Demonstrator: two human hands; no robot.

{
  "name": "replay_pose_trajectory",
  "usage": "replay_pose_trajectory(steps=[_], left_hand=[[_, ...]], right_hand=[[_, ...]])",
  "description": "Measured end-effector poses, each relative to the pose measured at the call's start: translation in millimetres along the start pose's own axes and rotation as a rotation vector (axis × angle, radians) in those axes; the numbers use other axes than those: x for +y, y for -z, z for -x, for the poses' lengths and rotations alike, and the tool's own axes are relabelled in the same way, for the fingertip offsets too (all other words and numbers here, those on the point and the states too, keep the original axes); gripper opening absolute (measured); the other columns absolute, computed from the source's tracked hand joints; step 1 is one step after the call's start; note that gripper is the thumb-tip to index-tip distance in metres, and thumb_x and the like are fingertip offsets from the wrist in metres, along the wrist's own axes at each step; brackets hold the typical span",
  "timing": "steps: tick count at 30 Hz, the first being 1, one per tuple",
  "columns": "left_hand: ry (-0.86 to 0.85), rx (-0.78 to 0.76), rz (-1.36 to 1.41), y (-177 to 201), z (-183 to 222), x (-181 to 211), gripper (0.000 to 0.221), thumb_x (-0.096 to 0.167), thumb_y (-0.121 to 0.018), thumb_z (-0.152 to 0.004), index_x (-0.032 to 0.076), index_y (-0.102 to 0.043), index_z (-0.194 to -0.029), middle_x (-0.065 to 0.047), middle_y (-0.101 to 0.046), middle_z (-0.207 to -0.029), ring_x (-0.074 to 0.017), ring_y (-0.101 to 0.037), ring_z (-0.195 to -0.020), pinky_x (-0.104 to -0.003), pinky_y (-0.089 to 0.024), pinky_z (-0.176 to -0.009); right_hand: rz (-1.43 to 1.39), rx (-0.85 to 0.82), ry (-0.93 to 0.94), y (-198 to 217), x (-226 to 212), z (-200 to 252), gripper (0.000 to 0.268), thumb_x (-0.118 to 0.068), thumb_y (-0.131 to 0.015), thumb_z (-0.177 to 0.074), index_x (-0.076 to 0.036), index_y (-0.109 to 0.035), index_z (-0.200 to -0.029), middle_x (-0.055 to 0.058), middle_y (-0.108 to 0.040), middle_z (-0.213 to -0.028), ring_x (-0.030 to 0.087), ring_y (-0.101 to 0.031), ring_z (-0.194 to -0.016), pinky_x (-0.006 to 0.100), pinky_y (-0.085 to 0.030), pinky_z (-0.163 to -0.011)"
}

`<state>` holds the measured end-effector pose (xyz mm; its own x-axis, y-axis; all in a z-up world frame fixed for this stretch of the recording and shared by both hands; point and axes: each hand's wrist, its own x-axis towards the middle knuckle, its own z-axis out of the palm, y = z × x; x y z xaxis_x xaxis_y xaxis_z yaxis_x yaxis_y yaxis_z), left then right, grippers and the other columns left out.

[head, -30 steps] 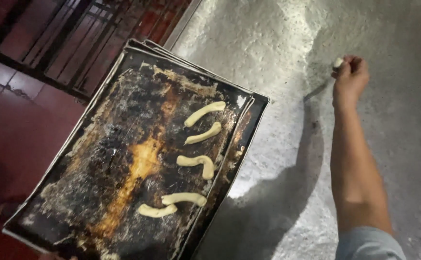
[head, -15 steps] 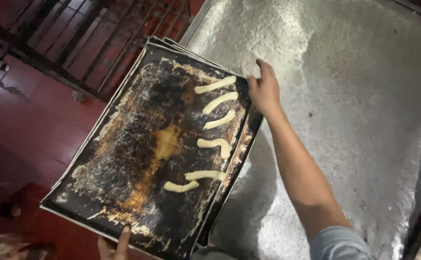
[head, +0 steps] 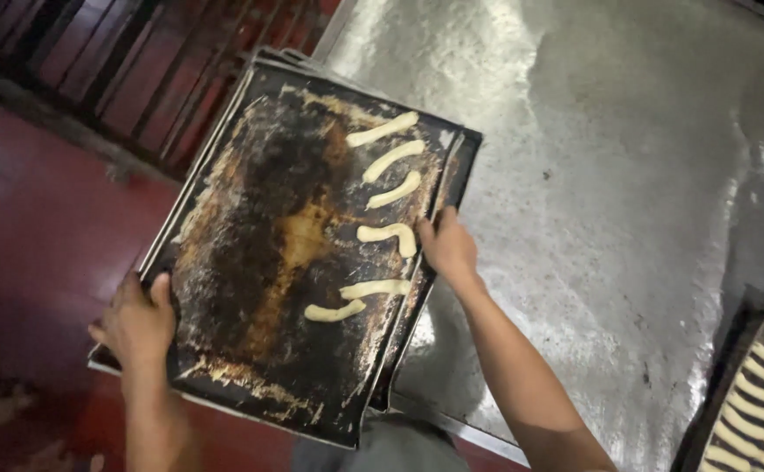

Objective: A person is braiding strips of dough into loaves and placing them onto baking trays in a bakery.

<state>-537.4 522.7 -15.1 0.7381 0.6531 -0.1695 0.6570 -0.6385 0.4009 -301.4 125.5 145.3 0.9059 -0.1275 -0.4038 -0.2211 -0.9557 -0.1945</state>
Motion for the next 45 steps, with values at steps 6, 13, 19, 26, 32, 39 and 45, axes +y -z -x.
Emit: replay_pose_trajectory(steps=[6, 13, 19, 26, 32, 39, 45], left_hand=[[-0.058, -0.109, -0.318, 33, 28, 42, 0.048, 0.053, -0.043, -0.11, 0.019, -0.074, -0.124, -0.01, -0.073, -0.128, -0.0416, -0.071, -0.102, -0.056, -0.052, -0.078], [-0.352, -0.353, 0.528, 32, -31, 245, 0.052, 0.034, -0.064, -0.097, 0.008, -0.058, -0.142, -0.013, -0.061, -0.14, -0.0291, -0.057, -0.126, -0.049, -0.049, -0.104], [-0.407, -0.357, 0.487, -50, -94, 369, 0.05, 0.028, -0.071, -0.097, 0.01, -0.055, -0.142, -0.014, -0.055, -0.139, -0.0346, -0.057, -0.128, -0.047, -0.051, -0.1], [-0.558, -0.223, 0.514, -85, -112, 382, 0.024, 0.018, -0.066, -0.101, 0.007, -0.068, -0.122, -0.008, -0.059, -0.117, -0.029, -0.059, -0.116, -0.04, -0.053, -0.093], [-0.601, -0.302, 0.3, -37, -91, 385, 0.039, 0.025, -0.056, -0.105, 0.006, -0.054, -0.14, -0.018, -0.05, -0.139, -0.0382, -0.052, -0.128, -0.049, -0.049, -0.101], [-0.843, 0.055, 0.59, -120, -61, 375, 0.035, 0.027, -0.083, -0.081, 0.005, -0.069, -0.106, -0.011, -0.06, -0.092, -0.035, -0.064, -0.088, -0.044, -0.053, -0.078], [-1.042, 0.227, 0.45, -172, -83, 357, 0.022, 0.014, -0.077, -0.083, 0.009, -0.075, -0.104, -0.013, -0.069, -0.107, -0.0326, -0.066, -0.105, -0.046, -0.048, -0.093]], right_hand=[[0.109, 0.097, -0.011, 25, 22, -23, 0.044, -0.055, -0.046, -0.1, -0.013, -0.047, -0.112, 0.024, -0.071, -0.097, 0.053, -0.065, -0.089, 0.059, -0.045, -0.069], [0.168, 0.485, 0.69, 81, -14, -91, 0.026, -0.019, -0.061, -0.106, -0.002, -0.068, -0.125, 0.018, -0.07, -0.118, 0.035, -0.06, -0.111, 0.047, -0.052, -0.094], [0.65, 0.551, 0.944, 73, -50, -160, 0.029, -0.022, -0.075, -0.093, -0.026, -0.075, -0.122, 0.013, -0.059, -0.141, 0.038, -0.047, -0.139, 0.05, -0.041, -0.105], [0.54, 0.732, 1.085, 73, -37, -172, 0.014, -0.024, -0.076, -0.093, -0.017, -0.071, -0.104, 0.014, -0.065, -0.128, 0.041, -0.05, -0.136, 0.056, -0.036, -0.104], [0.437, 0.643, 0.885, 60, -7, -163, 0.026, -0.022, -0.072, -0.095, -0.02, -0.07, -0.12, 0.014, -0.063, -0.134, 0.039, -0.054, -0.133, 0.055, -0.039, -0.102], [0.433, 0.658, 0.912, 44, 0, -151, 0.029, -0.03, -0.084, -0.082, -0.021, -0.076, -0.108, 0.011, -0.066, -0.13, 0.039, -0.048, -0.136, 0.062, -0.029, -0.107], [0.45, 0.442, 0.752, 65, 10, -96, 0.052, -0.028, -0.077, -0.087, -0.021, -0.062, -0.137, 0.015, -0.043, -0.159, 0.038, -0.044, -0.143, 0.066, -0.033, -0.109]])
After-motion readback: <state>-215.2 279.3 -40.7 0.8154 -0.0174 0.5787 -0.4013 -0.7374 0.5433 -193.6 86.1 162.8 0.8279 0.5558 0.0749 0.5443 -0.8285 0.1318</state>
